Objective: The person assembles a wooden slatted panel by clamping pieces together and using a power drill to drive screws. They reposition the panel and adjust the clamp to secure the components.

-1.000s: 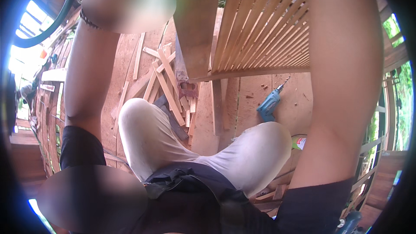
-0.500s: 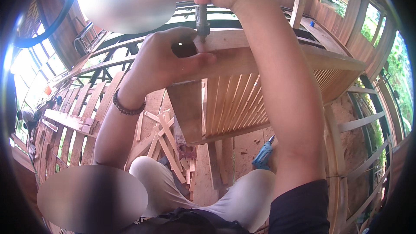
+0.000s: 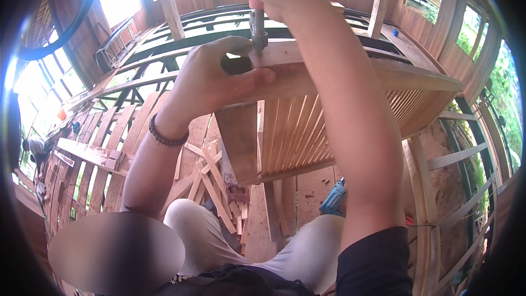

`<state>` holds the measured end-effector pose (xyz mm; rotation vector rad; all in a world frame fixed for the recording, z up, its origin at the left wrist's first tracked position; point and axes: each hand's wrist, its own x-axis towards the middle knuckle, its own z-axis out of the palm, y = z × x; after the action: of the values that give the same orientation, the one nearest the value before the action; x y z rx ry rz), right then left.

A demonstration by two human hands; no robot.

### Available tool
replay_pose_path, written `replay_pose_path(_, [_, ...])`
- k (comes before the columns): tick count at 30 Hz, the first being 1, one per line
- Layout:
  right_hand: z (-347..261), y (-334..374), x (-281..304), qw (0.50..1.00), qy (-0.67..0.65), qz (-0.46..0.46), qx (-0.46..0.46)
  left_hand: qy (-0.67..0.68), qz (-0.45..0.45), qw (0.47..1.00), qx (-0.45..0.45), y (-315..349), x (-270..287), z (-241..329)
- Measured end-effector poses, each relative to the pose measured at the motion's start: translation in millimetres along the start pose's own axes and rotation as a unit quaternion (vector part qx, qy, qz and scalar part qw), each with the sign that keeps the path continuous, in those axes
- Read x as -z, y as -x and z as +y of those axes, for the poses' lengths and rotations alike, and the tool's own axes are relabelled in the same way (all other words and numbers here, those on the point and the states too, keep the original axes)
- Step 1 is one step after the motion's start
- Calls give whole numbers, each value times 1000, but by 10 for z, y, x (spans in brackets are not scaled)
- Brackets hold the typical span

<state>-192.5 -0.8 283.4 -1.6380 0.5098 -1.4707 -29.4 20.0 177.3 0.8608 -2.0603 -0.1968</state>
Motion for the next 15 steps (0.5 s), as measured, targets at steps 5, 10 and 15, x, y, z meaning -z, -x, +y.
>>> replay_pose_path(5, [99, -86, 206, 972, -148, -182, -10, 2, -45, 999, 27, 13, 78, 78])
replay_pose_path(10, [58, 130, -461, 965, 183, 179, 49, -7, -8, 1000, -5, -55, -51, -54])
replay_pose_path(15, [295, -158, -130, 912, 307, 176, 208, 23, -57, 996, 69, 10, 27, -56])
